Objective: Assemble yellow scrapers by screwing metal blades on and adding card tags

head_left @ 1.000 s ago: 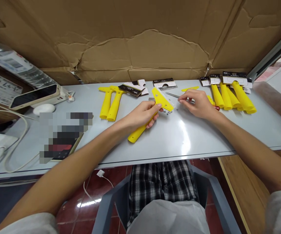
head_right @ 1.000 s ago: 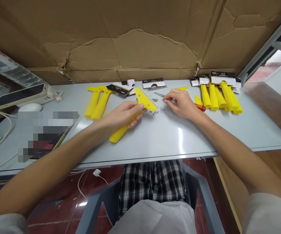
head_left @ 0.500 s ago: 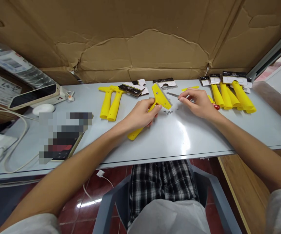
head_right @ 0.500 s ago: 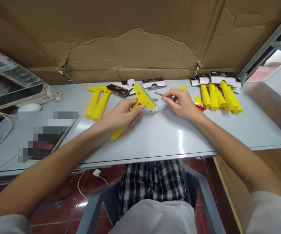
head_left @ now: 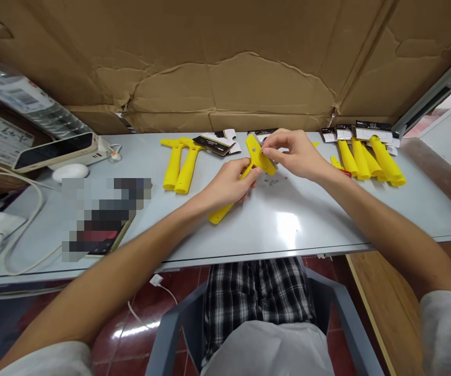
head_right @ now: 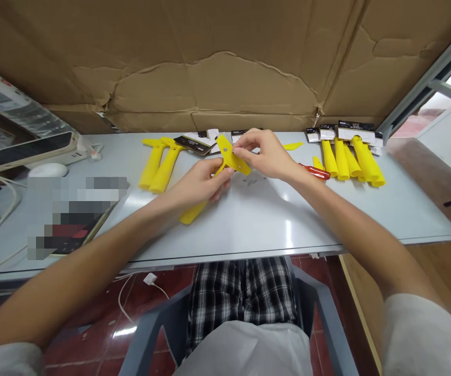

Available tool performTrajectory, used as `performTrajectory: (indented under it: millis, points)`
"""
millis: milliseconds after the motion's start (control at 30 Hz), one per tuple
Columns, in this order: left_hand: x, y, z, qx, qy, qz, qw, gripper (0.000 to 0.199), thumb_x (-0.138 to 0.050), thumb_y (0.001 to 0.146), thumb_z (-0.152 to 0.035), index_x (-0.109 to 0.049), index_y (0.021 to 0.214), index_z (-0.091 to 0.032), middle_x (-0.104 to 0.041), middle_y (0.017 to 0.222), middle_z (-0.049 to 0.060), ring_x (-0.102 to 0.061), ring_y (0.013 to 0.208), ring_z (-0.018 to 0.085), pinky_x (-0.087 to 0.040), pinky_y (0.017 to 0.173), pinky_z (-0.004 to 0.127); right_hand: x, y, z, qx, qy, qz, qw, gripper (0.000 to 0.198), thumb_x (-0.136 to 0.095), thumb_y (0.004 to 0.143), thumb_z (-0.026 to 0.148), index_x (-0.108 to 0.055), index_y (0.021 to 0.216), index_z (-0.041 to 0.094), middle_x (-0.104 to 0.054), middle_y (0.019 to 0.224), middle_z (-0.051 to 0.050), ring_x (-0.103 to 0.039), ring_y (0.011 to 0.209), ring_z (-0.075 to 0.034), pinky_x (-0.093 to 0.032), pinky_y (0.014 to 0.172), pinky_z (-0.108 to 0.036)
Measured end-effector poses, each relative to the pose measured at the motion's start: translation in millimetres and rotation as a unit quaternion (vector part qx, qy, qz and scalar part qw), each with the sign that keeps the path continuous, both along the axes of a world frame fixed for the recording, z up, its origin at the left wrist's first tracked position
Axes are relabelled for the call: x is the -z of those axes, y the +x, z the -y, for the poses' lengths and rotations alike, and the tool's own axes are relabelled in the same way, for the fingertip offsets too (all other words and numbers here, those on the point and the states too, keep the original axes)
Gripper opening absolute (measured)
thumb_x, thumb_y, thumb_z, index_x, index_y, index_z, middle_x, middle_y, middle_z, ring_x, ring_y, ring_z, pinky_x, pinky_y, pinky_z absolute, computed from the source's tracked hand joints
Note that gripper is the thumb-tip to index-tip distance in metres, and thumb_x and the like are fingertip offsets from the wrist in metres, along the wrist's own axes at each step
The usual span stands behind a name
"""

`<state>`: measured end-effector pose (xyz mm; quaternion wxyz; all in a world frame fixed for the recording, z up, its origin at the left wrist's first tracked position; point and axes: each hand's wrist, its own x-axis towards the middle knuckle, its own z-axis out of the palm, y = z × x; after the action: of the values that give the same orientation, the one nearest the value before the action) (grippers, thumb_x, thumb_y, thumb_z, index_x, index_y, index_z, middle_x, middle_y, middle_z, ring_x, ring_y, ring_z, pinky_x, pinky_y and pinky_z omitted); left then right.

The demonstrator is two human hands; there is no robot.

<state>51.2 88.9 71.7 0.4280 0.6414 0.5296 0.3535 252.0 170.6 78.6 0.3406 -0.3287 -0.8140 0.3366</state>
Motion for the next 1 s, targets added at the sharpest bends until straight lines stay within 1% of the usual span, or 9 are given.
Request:
performTrajectory:
  millis: [67,233,400,467,567,700,833,900,1000]
  points:
    - [0.0,0.1,0.0,0.002,0.006,-0.011,1.0,0.026,-0.063,0.102,-0.032,-0.058,0.08,-0.019,-0.065,0.07,0.0,-0.053,0.041,0.009,-0.041,0.043,0.026,3.3,-4.6,0.4,0.012,-0.008,-0.016,1.0,0.044,-0.07,0.093,0.054,-0.075,0.1,0.011,-0.066,0.117,-0.011,-0.062,0.098,-0.008,-0.058,0.092,-0.025]
    - [3.2,-0.7,-1.8,0.01,0.013,-0.02,1.0,0.02,-0.06,0.104,-0.031,-0.061,0.089,-0.019,-0.067,0.076,0.001,-0.055,0.042,0.01,-0.043,0.044,0.026,18.1,-3.7,0.7,0.048,-0.014,-0.044,0.998,0.046,-0.071,0.09,0.055,-0.075,0.099,0.01,-0.066,0.114,-0.011,-0.062,0.096,-0.008,-0.054,0.079,-0.02]
    - [4.7,-0.3,-1.5,0.007,0.009,-0.013,1.0,0.02,-0.064,0.102,-0.034,-0.062,0.089,-0.019,-0.068,0.076,0.002,-0.054,0.043,0.01,-0.041,0.044,0.027,23.7,1.3,5.4,0.053,-0.012,-0.042,0.998,0.048,-0.07,0.09,0.058,-0.075,0.101,0.011,-0.066,0.114,-0.012,-0.061,0.098,-0.009,-0.053,0.076,-0.019]
    - [3.3,0.9,0.6,0.008,0.015,-0.025,1.0,0.022,-0.063,0.102,-0.033,-0.059,0.085,-0.019,-0.067,0.075,0.002,-0.055,0.045,0.01,-0.042,0.046,0.027,21.9,2.7,10.6,0.055,0.019,-0.034,0.998,0.045,-0.067,0.093,0.055,-0.075,0.101,0.012,-0.066,0.115,-0.012,-0.061,0.101,-0.01,-0.053,0.077,-0.019]
    - [0.6,2.8,4.0,0.016,0.02,-0.048,0.998,0.025,-0.059,0.103,-0.031,-0.055,0.082,-0.02,-0.065,0.072,0.001,-0.056,0.049,0.011,-0.042,0.051,0.026,19.9,4.5,17.3,0.057,0.108,-0.009,0.992,0.038,-0.063,0.097,0.049,-0.076,0.101,0.014,-0.065,0.115,-0.011,-0.061,0.104,-0.011,-0.054,0.079,-0.021]
    - [-0.9,3.7,3.8,0.005,0.02,-0.048,0.999,0.026,-0.057,0.105,-0.03,-0.051,0.08,-0.021,-0.061,0.068,-0.001,-0.053,0.048,0.01,-0.039,0.051,0.026,25.8,5.7,15.6,0.062,0.194,0.002,0.979,0.035,-0.059,0.1,0.046,-0.076,0.1,0.015,-0.065,0.112,-0.011,-0.06,0.102,-0.011,-0.053,0.078,-0.024]
    - [0.7,3.2,0.1,-0.016,0.012,-0.019,1.0,0.023,-0.054,0.107,-0.031,-0.049,0.086,-0.022,-0.051,0.06,-0.006,-0.05,0.043,0.01,-0.038,0.047,0.027,33.8,5.1,9.9,0.059,0.243,-0.028,0.968,0.027,-0.063,0.098,0.04,-0.076,0.097,0.016,-0.065,0.108,-0.009,-0.061,0.099,-0.01,-0.052,0.075,-0.023]
    - [1.8,3.1,-1.0,-0.022,0.009,-0.012,1.0,0.021,-0.052,0.108,-0.032,-0.049,0.089,-0.023,-0.052,0.061,-0.007,-0.05,0.041,0.01,-0.039,0.045,0.027,34.4,4.6,9.8,0.061,0.257,-0.036,0.964,0.023,-0.064,0.098,0.036,-0.077,0.097,0.017,-0.066,0.107,-0.008,-0.061,0.099,-0.01,-0.052,0.075,-0.022]
    - [2.8,3.2,-1.1,-0.034,0.014,-0.021,0.999,0.023,-0.052,0.107,-0.034,-0.047,0.088,-0.023,-0.055,0.066,-0.006,-0.05,0.04,0.01,-0.039,0.043,0.028,32.2,4.4,12.0,0.06,0.263,-0.032,0.962,0.023,-0.065,0.097,0.036,-0.077,0.097,0.017,-0.066,0.107,-0.008,-0.061,0.099,-0.009,-0.052,0.075,-0.022]
